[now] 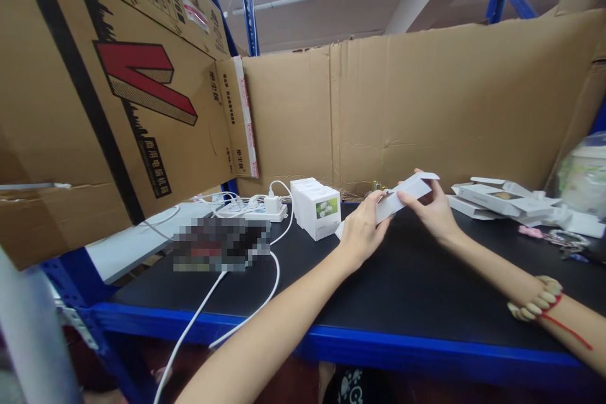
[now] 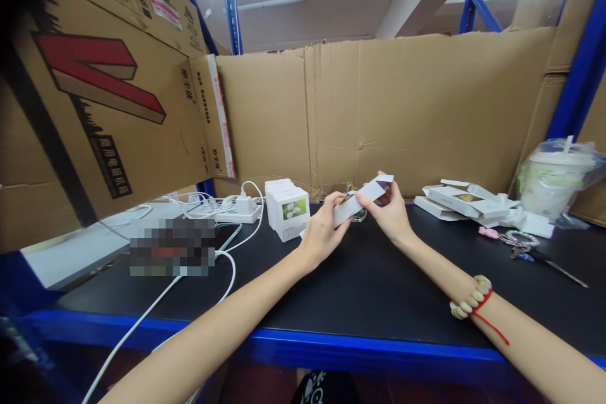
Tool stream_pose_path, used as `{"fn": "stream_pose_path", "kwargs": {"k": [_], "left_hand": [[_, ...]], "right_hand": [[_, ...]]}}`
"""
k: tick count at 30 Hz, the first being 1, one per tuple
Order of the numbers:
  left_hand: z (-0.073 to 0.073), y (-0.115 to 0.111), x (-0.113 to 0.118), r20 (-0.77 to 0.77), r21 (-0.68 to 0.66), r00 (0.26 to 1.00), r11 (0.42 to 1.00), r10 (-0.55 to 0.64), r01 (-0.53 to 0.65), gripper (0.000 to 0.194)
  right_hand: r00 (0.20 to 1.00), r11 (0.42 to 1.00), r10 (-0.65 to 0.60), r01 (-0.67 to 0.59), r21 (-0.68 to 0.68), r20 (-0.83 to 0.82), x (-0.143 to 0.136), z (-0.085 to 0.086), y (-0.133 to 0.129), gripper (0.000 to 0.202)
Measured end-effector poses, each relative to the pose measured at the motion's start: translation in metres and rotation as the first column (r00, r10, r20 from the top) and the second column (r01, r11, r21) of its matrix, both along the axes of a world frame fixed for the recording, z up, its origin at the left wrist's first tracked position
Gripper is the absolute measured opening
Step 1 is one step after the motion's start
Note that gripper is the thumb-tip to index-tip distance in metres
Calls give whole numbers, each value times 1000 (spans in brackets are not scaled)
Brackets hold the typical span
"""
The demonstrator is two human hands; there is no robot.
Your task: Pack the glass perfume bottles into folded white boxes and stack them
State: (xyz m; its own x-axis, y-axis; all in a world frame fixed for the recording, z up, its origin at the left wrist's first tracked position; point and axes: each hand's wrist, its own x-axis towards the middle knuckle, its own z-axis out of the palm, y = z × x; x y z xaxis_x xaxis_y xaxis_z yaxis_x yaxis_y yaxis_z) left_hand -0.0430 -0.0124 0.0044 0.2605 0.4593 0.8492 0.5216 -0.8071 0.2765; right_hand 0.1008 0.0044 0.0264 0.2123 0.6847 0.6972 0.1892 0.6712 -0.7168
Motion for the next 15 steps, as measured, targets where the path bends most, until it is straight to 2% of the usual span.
{"fn": "stream_pose_path", "kwargs": {"k": [3,8,12,15], "left_hand": [[-1,3,-1,15,54,999,998,-44,43,38],[-2,8,-2,9,101,999,994,-38,37,42],[-3,13,-4,-94,101,995,994,-38,48,46],[-5,15,-6,-170,43,984,997,-53,61,52]], "right_hand": [[1000,1000,8,-8,-26,4,0,1,-1,66],[1000,996,-1,-1,-89,-20,-1,3,-4,69],[1000,995,15,-15,-97,6,-4,1,-5,69],[998,998,16,-12,-62,57,-6,-2,-6,73]]}}
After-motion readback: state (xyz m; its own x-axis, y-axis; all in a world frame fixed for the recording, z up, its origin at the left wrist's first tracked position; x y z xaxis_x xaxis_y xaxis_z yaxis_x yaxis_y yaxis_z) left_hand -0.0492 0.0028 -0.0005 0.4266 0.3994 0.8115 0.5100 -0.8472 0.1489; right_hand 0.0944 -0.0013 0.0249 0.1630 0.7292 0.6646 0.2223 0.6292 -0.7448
